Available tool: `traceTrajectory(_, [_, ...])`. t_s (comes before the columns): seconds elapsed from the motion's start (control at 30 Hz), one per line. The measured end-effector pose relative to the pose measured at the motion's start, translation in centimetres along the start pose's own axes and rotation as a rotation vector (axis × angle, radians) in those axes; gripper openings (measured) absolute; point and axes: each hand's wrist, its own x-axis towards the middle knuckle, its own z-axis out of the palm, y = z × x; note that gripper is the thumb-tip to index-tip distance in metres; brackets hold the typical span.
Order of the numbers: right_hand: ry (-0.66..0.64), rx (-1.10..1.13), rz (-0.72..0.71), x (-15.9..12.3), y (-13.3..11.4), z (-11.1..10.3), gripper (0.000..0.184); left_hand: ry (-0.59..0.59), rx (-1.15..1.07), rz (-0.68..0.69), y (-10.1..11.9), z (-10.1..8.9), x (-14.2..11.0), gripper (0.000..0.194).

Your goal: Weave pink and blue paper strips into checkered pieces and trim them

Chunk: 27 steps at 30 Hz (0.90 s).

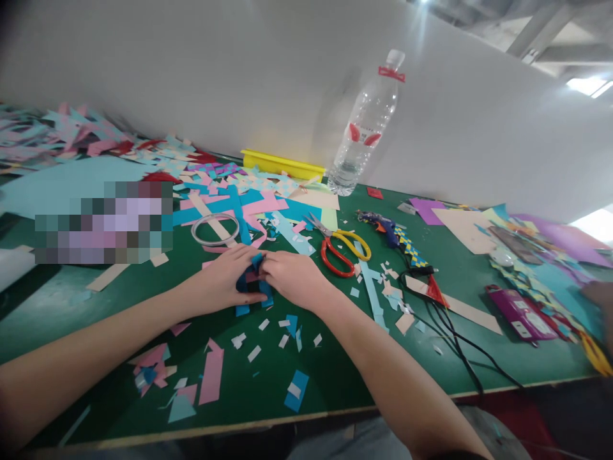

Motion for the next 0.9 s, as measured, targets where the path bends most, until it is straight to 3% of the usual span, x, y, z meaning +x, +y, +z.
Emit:
traceTrajectory(0.4, [-0.007,0.102,-0.034,-0.3,0.7,-0.3,0.02,0.001,0.015,0.019,0.3,-0.2,-0.2,0.053])
traceTrajectory(0.9, [-0.005,-0.237,-0.114,0.4,-0.1,-0.6,0.027,0.034,-0.008,0.042,-0.4,0.4,0.1,0.056])
